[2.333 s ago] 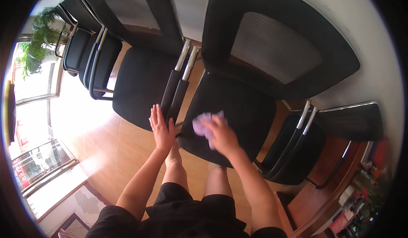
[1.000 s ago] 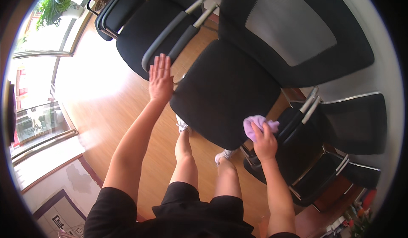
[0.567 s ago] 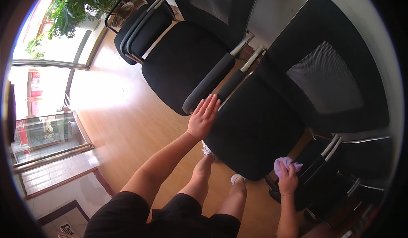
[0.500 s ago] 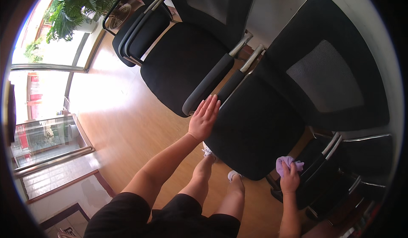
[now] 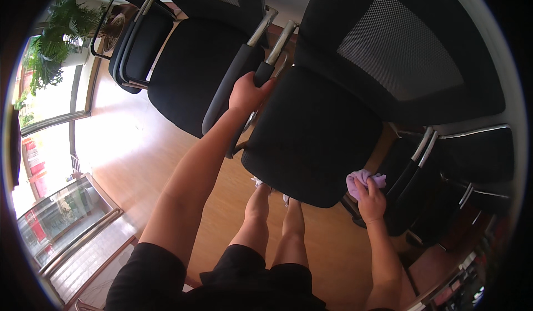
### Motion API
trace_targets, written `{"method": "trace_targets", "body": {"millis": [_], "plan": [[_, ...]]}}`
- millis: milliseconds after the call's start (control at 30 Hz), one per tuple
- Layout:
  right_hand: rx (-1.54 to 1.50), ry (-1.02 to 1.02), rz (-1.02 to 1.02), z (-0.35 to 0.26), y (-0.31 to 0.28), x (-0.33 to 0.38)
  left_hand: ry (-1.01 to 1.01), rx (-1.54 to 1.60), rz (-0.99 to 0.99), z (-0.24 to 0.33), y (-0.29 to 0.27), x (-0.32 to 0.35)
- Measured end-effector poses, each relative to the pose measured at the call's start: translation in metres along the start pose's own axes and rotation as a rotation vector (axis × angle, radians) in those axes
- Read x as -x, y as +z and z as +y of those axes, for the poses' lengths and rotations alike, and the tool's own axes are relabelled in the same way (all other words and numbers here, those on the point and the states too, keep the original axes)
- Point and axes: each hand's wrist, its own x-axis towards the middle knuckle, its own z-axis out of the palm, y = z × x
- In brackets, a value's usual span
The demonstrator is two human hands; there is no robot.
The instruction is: The person wipes the seats, backrests, and armrests of several black office chairs using a cloth.
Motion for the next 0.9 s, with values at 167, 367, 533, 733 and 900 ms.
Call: {"method": "trace_targets", "body": {"millis": [167,367,533,733,900], "plan": [[0.006,0.004,0.016,0.001,0.001,0.004,-0.013,-0.171,0.190,0.009,0.012,0.007],[0.005,-0.005,0.022,0.001,0.007,0.003,0.308,-0.147,0.356,-0.005,0.009,0.011],[0.004,0.034,-0.032,0.007,0.003,0.007,0.491,-0.230,0.641,-0.061,-0.019,0.037],[0.028,0.020,-0.047,0.002,0.005,0.002,-0.027,0.431,-0.119,-0.112,-0.058,0.013],[0.004,0.047,-0.130,0.003,0.006,0.003,-0.118,0.321,-0.288,-0.038,-0.076,-0.037]]}}
